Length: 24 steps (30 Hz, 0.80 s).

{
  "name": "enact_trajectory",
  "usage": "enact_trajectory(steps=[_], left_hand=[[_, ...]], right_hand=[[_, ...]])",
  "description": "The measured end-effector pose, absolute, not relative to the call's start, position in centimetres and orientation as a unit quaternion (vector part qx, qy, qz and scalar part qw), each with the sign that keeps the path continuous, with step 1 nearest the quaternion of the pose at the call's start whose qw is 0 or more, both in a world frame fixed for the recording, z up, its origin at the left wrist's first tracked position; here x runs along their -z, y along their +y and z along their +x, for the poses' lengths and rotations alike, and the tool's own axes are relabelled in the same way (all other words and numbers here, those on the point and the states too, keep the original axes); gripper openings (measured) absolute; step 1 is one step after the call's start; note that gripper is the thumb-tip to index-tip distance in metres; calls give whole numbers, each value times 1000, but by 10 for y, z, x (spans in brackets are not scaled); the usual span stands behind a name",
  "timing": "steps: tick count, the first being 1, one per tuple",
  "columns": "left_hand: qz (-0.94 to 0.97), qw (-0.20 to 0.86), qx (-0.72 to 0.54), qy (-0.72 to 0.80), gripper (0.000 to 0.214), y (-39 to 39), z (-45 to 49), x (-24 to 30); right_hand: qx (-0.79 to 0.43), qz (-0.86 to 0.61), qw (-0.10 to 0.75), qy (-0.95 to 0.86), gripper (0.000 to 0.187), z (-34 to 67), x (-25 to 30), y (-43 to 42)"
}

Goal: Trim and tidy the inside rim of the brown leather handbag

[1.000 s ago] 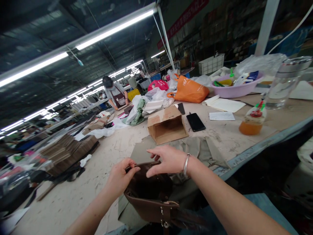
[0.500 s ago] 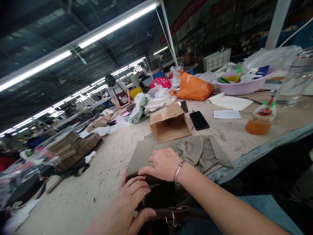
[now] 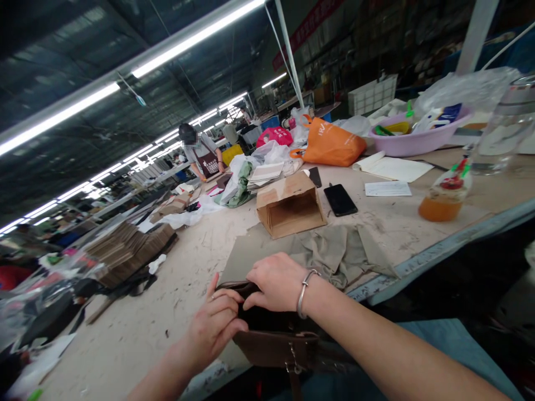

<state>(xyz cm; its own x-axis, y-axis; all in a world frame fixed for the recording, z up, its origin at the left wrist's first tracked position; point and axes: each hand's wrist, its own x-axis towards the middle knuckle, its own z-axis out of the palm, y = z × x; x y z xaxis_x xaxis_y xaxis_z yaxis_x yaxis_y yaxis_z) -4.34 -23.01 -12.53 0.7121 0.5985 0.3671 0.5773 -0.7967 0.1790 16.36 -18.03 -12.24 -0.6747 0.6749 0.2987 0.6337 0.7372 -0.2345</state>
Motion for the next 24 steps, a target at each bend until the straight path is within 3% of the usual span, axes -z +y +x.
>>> enact_trajectory(steps=[3,7,9,15,20,24], left_hand=[[918,29,-204,339,18,-233,-39,133],[936,-77,-185,290,38,-255,-24,151],[946,-105,-151,267,31,-262,-22,149],[932,-32,41,358,32,-231,-51,89],[890,-37,181,418,10,-186,-53,78],[873,-45,90,477,10,-175,-37,98]], right_hand=[[-31,-386,186,-903,31,158,125,-177],[-25,-400,202,-894,29,159,128,-171],[-27,-404,197,-893,28,165,126,-169],[-2,-437,195,-878,29,185,116,-170],[-3,-447,169,-878,23,174,120,-172],[-1,-456,176,-873,22,170,123,-170]])
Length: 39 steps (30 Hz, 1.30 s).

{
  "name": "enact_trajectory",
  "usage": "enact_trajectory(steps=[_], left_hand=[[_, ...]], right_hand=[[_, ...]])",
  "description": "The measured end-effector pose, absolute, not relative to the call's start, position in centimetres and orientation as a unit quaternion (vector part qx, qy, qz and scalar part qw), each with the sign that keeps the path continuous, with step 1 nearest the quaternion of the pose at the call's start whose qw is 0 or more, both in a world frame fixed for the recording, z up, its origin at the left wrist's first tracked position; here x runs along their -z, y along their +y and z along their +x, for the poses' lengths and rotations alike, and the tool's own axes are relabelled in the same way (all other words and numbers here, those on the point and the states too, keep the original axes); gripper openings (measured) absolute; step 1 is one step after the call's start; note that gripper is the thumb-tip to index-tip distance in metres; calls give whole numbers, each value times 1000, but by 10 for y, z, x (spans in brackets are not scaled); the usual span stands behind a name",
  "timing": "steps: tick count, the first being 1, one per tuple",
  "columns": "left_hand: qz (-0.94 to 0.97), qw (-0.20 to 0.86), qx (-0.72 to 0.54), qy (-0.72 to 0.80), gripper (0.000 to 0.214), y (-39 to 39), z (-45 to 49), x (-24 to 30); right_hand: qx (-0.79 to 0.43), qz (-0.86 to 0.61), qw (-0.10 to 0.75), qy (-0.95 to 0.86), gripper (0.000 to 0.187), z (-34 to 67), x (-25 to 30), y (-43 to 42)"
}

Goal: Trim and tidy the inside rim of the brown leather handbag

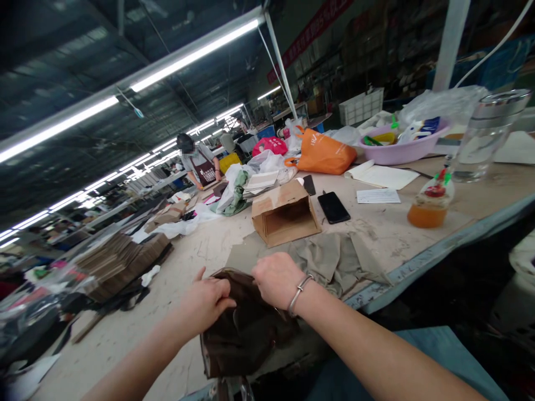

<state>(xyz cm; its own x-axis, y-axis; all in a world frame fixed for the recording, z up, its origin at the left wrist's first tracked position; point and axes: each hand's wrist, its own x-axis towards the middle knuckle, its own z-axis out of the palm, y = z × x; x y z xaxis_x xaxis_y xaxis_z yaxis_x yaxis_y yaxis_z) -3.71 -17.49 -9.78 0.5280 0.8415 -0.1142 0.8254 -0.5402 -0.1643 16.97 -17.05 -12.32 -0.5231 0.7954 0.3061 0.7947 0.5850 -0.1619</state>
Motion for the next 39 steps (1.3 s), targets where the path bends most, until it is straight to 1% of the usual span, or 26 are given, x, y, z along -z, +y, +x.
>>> enact_trajectory(steps=[3,6,7,10,14,17,21,27,32,34,36,39], left_hand=[[-843,11,40,-536,14,-171,-34,109],[-833,-2,115,-542,25,-163,-41,110],[-838,0,124,-531,24,-159,-44,110],[-863,0,150,-482,14,-149,-51,107],[-883,-24,207,-421,8,-142,-53,108],[-895,-41,210,-390,4,-141,-53,109],[-888,-65,207,-404,3,-140,-54,109],[-880,-114,173,-426,10,-138,-54,111],[-857,-106,188,-469,11,-137,-47,113],[-849,-95,194,-481,11,-137,-45,115],[-847,-89,193,-488,11,-136,-44,116],[-846,-89,195,-489,10,-135,-44,117]], right_hand=[[-10,-455,171,-874,22,173,123,-170],[-8,-456,172,-873,23,175,123,-171],[-9,-457,172,-873,24,175,124,-171],[-14,-457,169,-873,24,173,126,-171],[-12,-458,170,-873,23,172,128,-170],[-8,-462,163,-872,24,172,127,-168],[-6,-463,155,-873,25,172,125,-168],[-19,-467,147,-872,26,172,125,-167],[-18,-482,137,-865,27,171,125,-169],[-22,-492,132,-860,31,171,124,-170],[-41,-494,127,-859,36,172,121,-171],[-97,-467,136,-868,38,173,115,-171]])
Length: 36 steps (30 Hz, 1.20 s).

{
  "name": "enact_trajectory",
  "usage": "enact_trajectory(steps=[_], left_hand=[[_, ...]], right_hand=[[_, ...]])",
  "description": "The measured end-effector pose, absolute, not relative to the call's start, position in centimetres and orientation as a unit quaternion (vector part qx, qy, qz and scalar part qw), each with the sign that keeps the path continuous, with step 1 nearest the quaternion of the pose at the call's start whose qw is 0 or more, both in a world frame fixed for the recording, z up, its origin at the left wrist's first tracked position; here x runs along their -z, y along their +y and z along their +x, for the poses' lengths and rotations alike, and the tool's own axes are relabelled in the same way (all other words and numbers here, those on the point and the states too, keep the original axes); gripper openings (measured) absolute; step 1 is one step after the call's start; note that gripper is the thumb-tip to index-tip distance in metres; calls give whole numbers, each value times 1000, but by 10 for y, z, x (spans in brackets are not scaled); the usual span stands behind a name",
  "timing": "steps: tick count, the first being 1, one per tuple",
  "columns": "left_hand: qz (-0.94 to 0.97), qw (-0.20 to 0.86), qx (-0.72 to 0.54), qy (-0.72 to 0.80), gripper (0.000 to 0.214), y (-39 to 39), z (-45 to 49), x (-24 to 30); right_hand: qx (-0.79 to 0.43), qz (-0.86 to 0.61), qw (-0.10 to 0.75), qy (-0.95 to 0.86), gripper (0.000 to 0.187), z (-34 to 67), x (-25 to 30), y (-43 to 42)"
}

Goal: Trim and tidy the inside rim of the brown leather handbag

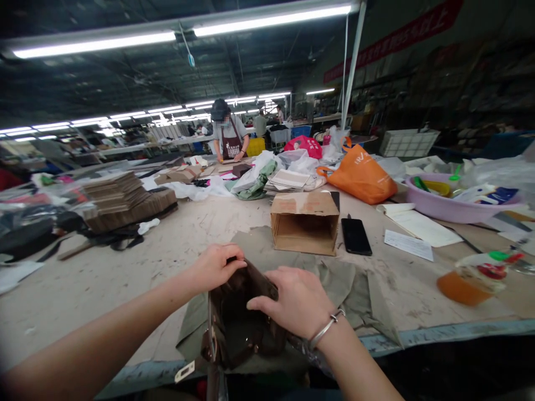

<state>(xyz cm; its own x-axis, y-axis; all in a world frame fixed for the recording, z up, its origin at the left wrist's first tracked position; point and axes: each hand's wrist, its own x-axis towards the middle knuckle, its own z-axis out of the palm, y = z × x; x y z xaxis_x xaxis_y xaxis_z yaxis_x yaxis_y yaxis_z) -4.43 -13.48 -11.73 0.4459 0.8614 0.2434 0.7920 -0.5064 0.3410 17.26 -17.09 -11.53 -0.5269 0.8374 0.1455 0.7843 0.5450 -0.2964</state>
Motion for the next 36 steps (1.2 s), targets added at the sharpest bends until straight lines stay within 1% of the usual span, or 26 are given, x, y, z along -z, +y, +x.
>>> enact_trajectory(steps=[3,6,9,12,15,19,21,24,27,31,33,34,36], left_hand=[[845,90,-200,487,8,-134,-45,119],[845,95,-200,486,8,-133,-45,119],[845,94,-203,486,9,-134,-45,118],[844,84,-197,492,9,-135,-45,117],[844,79,-192,495,9,-136,-43,117],[847,72,-191,491,9,-136,-41,118],[846,74,-192,492,9,-135,-41,120],[848,83,-193,487,11,-136,-44,121],[861,94,-187,464,10,-137,-46,120],[871,106,-182,444,8,-139,-47,115],[868,141,-198,434,5,-140,-48,113],[861,169,-211,430,10,-140,-49,112],[838,220,-238,439,32,-140,-52,112]], right_hand=[[-108,-475,156,-859,41,169,114,-171],[-68,-510,166,-841,36,160,115,-172],[-52,-506,170,-844,31,151,116,-173],[-49,-503,153,-849,29,146,116,-171],[-13,-522,132,-842,32,144,118,-165],[13,-523,134,-842,29,146,120,-161],[-10,-515,143,-845,34,150,117,-161],[-92,-475,159,-861,44,156,112,-160],[-129,-448,175,-867,42,155,111,-156],[-56,-472,151,-866,35,147,118,-150],[-22,-490,142,-860,31,145,121,-149],[-12,-498,139,-856,30,146,122,-148],[1,-509,132,-851,31,149,121,-149]])
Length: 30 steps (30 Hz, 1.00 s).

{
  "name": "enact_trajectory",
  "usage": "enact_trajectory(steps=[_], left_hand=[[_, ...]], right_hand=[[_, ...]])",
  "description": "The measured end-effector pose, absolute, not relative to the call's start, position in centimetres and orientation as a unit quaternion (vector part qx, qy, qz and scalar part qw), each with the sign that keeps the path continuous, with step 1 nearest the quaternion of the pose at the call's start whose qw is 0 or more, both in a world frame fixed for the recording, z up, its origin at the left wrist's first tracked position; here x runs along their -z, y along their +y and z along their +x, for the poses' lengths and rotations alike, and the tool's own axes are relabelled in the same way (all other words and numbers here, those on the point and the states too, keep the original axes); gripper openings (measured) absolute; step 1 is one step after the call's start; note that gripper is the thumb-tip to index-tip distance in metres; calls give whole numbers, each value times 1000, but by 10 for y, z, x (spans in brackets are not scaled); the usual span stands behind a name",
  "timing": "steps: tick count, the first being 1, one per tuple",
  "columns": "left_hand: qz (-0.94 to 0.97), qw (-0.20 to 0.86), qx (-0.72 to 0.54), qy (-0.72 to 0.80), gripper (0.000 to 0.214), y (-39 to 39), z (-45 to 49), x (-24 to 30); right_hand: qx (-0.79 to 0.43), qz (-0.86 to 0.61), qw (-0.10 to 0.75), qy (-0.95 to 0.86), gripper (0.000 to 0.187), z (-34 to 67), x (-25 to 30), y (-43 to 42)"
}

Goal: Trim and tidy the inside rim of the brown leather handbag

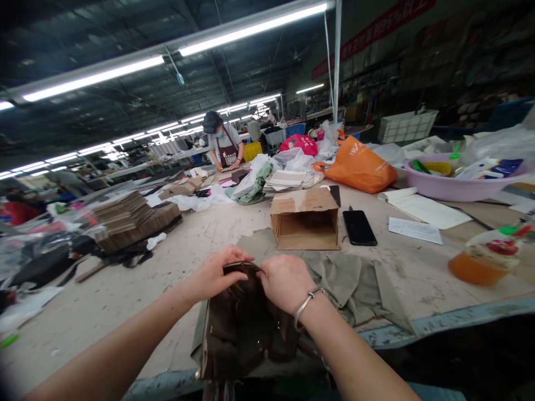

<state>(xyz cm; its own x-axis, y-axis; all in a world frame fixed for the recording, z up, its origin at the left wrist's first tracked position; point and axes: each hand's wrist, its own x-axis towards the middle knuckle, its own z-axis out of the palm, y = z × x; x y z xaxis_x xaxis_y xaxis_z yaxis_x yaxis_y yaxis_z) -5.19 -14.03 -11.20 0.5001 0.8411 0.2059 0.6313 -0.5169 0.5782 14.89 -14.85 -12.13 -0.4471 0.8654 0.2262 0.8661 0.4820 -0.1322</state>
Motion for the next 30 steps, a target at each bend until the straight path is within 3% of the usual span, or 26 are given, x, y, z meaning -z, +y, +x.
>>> enact_trajectory(steps=[2,8,17,24,30], left_hand=[[817,235,-238,469,45,-141,-56,112],[853,188,-144,465,29,-141,-61,111],[848,171,-177,469,30,-137,-50,120],[854,159,-177,462,23,-142,-48,117],[839,162,-188,484,23,-141,-46,117]], right_hand=[[8,-514,127,-848,32,153,120,-150],[-1,-495,117,-861,31,159,115,-161],[-39,-495,99,-862,45,164,114,-162],[-88,-459,158,-870,45,163,107,-161],[-54,-484,102,-867,37,154,115,-156]])
